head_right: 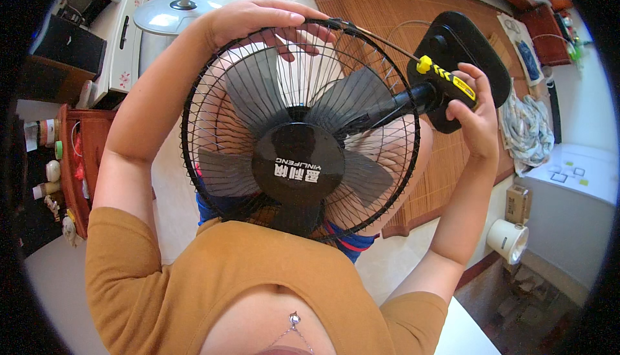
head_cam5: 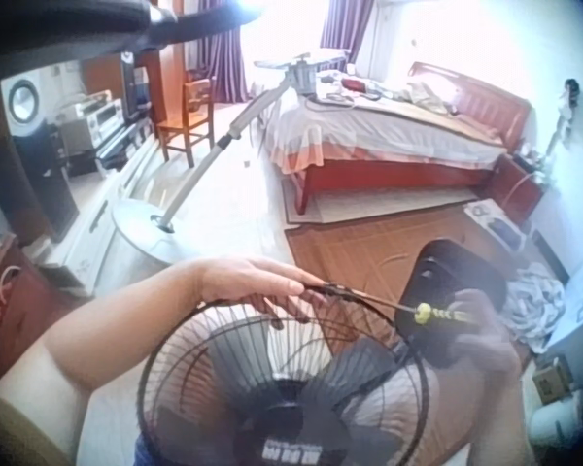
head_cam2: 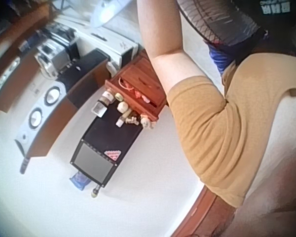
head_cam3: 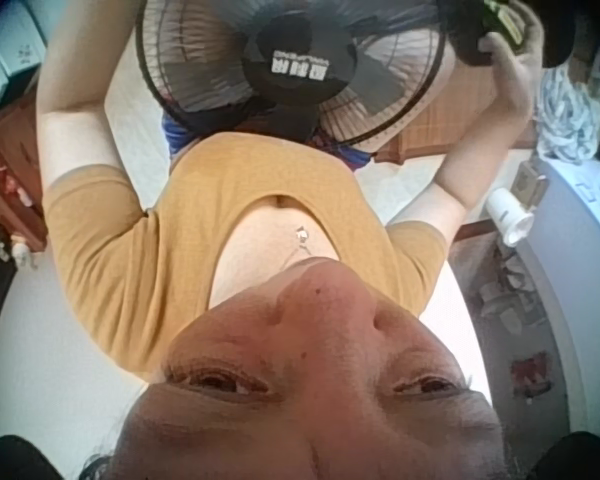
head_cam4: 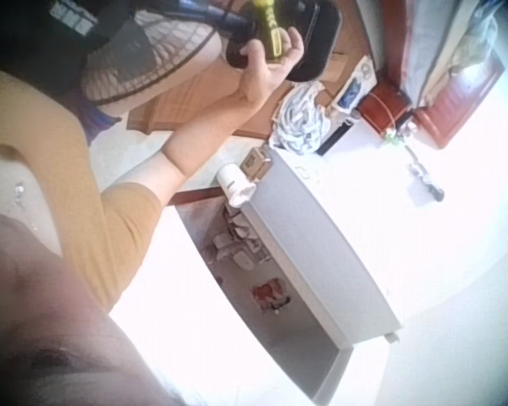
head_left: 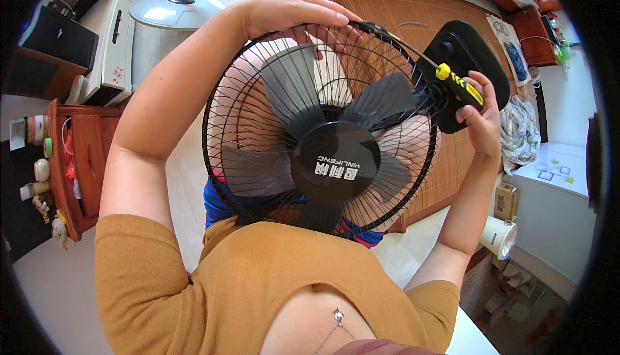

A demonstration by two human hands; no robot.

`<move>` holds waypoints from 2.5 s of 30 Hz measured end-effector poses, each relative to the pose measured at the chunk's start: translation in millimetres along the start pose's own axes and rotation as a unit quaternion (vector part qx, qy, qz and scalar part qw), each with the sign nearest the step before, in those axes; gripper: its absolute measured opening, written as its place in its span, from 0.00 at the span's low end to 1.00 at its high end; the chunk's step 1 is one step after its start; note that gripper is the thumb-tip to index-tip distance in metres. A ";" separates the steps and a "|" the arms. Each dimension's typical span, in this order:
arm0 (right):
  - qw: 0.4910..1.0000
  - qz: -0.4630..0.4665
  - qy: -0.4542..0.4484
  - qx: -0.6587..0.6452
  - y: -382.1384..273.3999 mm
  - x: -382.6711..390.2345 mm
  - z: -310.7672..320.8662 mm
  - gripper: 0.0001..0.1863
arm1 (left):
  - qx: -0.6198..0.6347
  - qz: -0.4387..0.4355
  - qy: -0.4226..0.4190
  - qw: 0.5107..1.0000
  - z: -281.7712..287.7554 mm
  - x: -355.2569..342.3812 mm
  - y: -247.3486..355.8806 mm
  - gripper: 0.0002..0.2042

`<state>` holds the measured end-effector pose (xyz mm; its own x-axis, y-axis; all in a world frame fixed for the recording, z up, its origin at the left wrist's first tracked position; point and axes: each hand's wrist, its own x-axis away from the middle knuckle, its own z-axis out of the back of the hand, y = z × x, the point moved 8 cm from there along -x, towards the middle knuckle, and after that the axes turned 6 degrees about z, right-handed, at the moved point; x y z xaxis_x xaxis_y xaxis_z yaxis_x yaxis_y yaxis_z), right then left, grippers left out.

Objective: The person attaches a plastic ring around the edge of a fan cage and uses a screwdriver to tighten the fastener.

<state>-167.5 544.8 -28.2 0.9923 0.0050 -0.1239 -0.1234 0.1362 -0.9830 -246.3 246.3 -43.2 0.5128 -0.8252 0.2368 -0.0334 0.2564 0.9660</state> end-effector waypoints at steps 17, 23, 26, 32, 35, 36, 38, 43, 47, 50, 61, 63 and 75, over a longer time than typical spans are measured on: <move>0.997 0.024 -0.024 -0.064 14.9 -1.0 24.6 0.26 | 0.004 0.043 0.012 0.999 1.5 -3.3 6.6 0.24; 0.994 -0.058 -0.023 -0.088 39.7 -4.9 10.3 0.15 | 0.020 0.040 0.003 0.999 1.6 -7.3 1.4 0.24; 0.978 -0.167 -0.031 -0.122 62.0 -6.4 -1.5 0.16 | 0.047 0.041 -0.001 0.998 2.1 -0.1 -2.4 0.23; 0.998 -0.006 -0.030 0.048 14.5 2.4 14.9 0.26 | 0.034 0.041 -0.004 0.999 -0.3 -1.2 2.8 0.22; 0.978 0.072 -0.022 0.197 4.0 0.7 31.5 0.23 | 0.017 0.040 -0.011 0.999 -2.8 -2.4 6.0 0.22; 0.957 0.132 -0.010 0.258 -2.5 2.0 33.7 0.20 | 0.008 0.045 -0.007 0.999 -2.8 -2.2 6.1 0.23; 0.939 0.189 0.016 0.285 -23.4 4.6 32.3 0.17 | 0.009 0.036 -0.035 0.999 -8.6 -6.2 9.5 0.24; 0.979 -0.188 -0.033 0.075 31.2 -12.3 9.7 0.15 | 0.028 0.040 -0.019 0.999 3.1 1.0 0.4 0.27; 0.983 -0.180 -0.040 0.009 24.7 -11.9 -6.0 0.14 | 0.046 0.029 -0.010 0.998 1.5 -1.1 1.0 0.27; 0.999 -0.017 -0.033 -0.019 -5.1 -5.3 4.3 0.28 | 0.040 0.030 -0.013 0.999 -2.8 -1.2 7.1 0.26; 0.978 -0.194 0.005 -0.070 36.4 4.5 -8.7 0.13 | 0.056 0.021 -0.034 0.998 -5.3 1.6 10.0 0.25; 0.990 -0.080 -0.030 -0.116 12.3 8.5 -10.1 0.24 | 0.061 0.020 -0.019 0.998 -2.5 3.3 8.8 0.25; 0.982 -0.120 0.039 -0.143 34.9 4.8 -7.0 0.20 | 0.088 0.016 -0.022 0.996 -3.7 1.7 7.5 0.25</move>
<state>-167.2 542.7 -64.0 0.9907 -0.0707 0.1161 0.1036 -0.1604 -0.9816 -242.5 248.8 -36.0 0.4707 -0.8406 0.2681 -0.2008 0.1938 0.9603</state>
